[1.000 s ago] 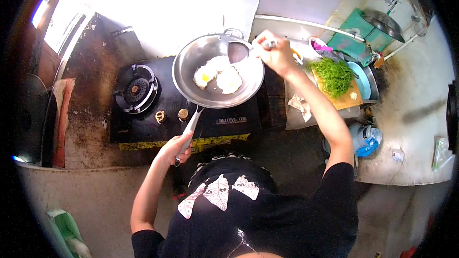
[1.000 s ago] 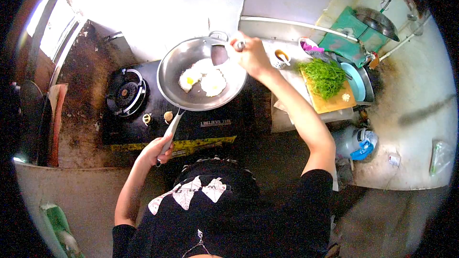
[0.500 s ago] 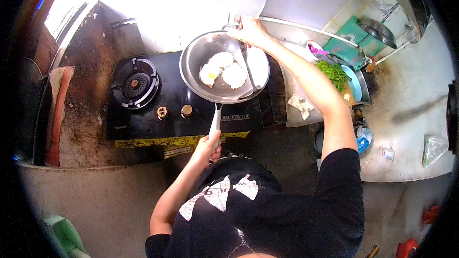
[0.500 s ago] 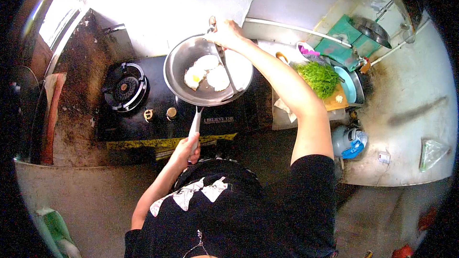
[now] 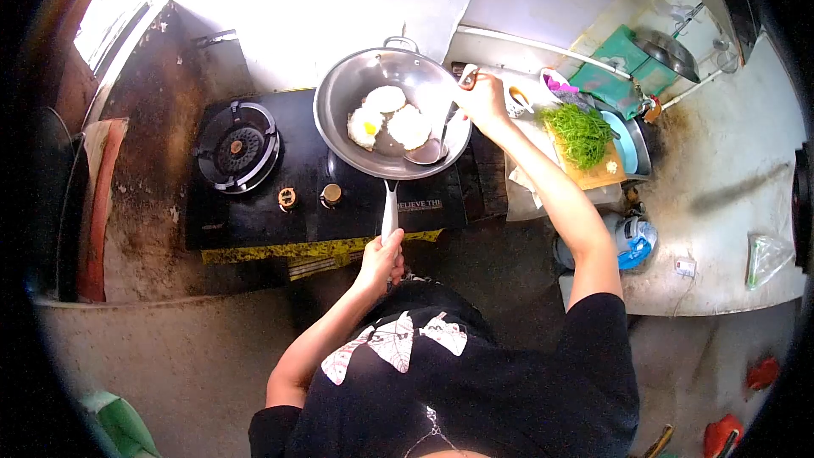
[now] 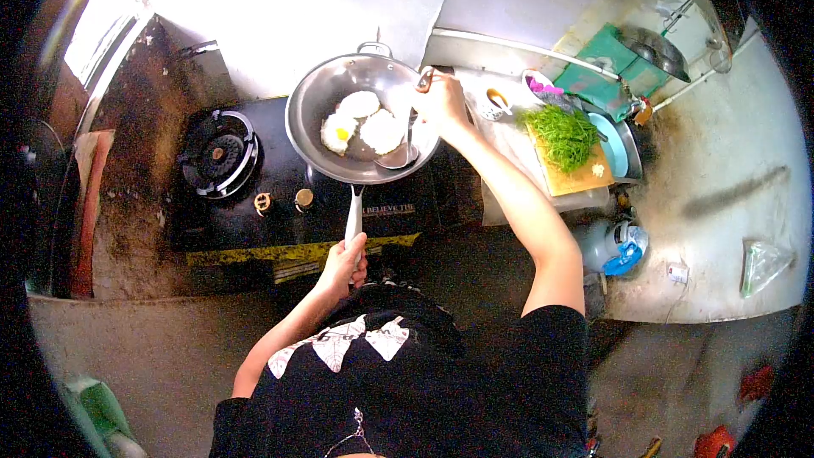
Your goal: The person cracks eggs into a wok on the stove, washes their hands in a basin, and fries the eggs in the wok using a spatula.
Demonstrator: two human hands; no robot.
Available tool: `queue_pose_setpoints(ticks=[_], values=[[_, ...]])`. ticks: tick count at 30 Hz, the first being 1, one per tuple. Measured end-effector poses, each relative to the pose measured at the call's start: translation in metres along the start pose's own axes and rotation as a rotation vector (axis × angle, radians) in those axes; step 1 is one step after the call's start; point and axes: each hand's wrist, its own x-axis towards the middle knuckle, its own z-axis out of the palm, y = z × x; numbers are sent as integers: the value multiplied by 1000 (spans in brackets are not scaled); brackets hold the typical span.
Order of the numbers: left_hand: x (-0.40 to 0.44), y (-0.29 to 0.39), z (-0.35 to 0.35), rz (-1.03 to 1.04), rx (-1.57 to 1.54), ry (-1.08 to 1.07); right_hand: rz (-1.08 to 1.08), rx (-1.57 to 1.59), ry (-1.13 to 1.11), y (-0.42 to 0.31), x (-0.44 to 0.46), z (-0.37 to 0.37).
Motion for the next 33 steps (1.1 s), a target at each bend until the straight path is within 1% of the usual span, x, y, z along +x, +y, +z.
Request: queue_pose_setpoints(ticks=[1,6,8,9,10,12,14,16,17,20,21,22,25,26,28,30,32,33], values=[[0,1,1,-3,-4,1,-14,-41,56,1,-6,1],[-1,3,1,-24,-4,5,-47,21,105,9,-39,0],[-1,3,1,-30,2,10,-63,79,175,13,-47,3],[0,2,0,-31,4,11,-17,113,187,20,-48,4],[0,2,-1,-28,7,6,-17,113,187,23,-50,5],[1,2,0,-23,8,3,21,248,251,28,-53,6],[-1,3,0,-31,17,10,59,243,244,37,-50,5],[0,2,0,-32,22,11,-7,228,262,45,-45,4],[0,2,-1,-32,24,12,71,211,236,39,-43,1],[-1,5,-2,-36,30,-1,108,216,213,51,-26,-7],[-3,6,-2,-37,30,1,115,109,189,48,-18,-11],[-4,8,-1,-48,20,2,98,75,189,47,-9,-11],[-1,8,-3,-63,18,11,157,-12,60,27,16,-16],[-1,7,-4,-72,22,16,157,-10,63,26,25,-16],[-3,9,-5,-79,21,7,151,-74,-5,27,41,-17],[-5,11,-5,-82,13,-1,142,-35,-34,32,53,-22],[-5,15,-6,-98,33,5,226,-19,-98,37,66,-28],[-5,16,-7,-92,31,7,213,-7,-139,39,73,-31]])
